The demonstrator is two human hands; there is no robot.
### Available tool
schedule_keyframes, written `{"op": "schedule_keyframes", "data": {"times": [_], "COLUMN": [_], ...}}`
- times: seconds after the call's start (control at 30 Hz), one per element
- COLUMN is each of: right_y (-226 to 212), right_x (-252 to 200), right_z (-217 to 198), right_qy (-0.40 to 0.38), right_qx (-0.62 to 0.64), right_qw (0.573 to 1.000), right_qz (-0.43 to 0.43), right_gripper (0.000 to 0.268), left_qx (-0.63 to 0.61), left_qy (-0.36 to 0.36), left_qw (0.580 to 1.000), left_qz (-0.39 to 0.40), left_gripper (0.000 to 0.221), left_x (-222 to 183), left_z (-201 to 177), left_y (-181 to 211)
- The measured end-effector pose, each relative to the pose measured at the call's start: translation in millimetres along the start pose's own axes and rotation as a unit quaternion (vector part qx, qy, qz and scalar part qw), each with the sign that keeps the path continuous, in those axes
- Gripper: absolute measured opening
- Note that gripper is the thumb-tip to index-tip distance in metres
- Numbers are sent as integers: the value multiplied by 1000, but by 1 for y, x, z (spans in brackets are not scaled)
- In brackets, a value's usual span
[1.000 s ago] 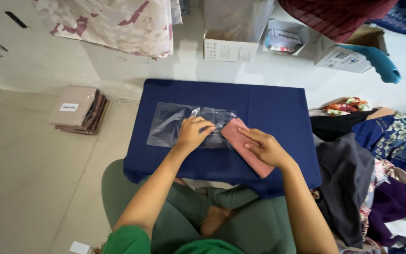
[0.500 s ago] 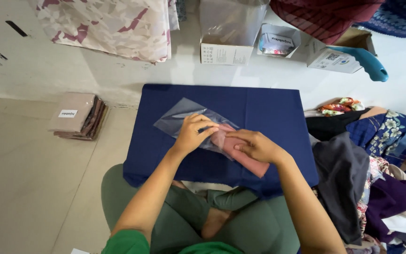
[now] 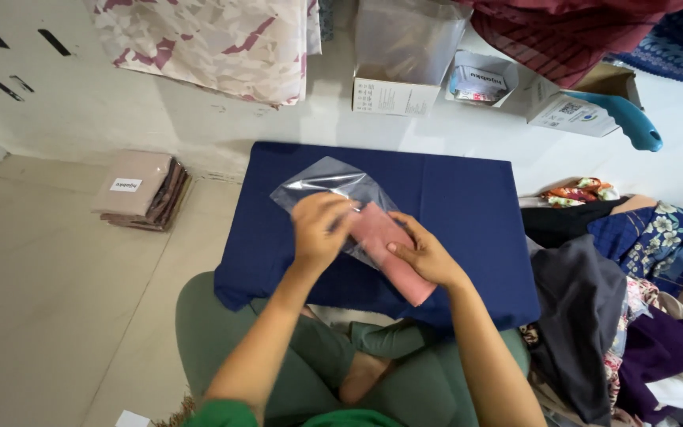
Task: Cleaning a piece of fabric with a lint roller, folding it, and placing it into a plastic sleeve for packaging.
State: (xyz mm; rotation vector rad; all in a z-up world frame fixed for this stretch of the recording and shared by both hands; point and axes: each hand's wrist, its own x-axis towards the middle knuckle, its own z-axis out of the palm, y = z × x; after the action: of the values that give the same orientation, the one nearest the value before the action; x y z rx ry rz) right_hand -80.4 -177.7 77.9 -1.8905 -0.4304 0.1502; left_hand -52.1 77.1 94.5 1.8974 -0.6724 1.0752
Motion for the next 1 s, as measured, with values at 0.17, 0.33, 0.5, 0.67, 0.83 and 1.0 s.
{"op": "schedule_keyframes", "data": {"times": [0.17, 0.33, 0.5, 0.67, 0.83, 1.0], "right_y": [-6, -23, -76, -52, -50, -31], "right_x": [6, 4, -2, 3, 0, -25], "right_z": [4, 18, 29, 34, 34, 35], "right_qy": [23, 9, -25, 69, 57, 22], "right_qx": [-4, -119, -416, -607, -587, -522], "right_qw": [1000, 990, 907, 773, 788, 839], "right_qz": [18, 70, 60, -171, -178, -152], "right_gripper": [62, 67, 79, 71, 85, 99], "left_qx": [-315, -491, -492, -470, -436, -418], "left_qy": [203, 48, -21, -21, 1, 19], "left_qw": [695, 576, 559, 563, 576, 587], "left_qz": [-614, -652, -668, -680, -692, -693], "left_gripper": [48, 63, 86, 92, 87, 90], "left_x": [-48, -48, -61, -63, -77, -70], "left_z": [20, 18, 32, 25, 2, -22], "left_y": [39, 59, 34, 28, 18, 16]}}
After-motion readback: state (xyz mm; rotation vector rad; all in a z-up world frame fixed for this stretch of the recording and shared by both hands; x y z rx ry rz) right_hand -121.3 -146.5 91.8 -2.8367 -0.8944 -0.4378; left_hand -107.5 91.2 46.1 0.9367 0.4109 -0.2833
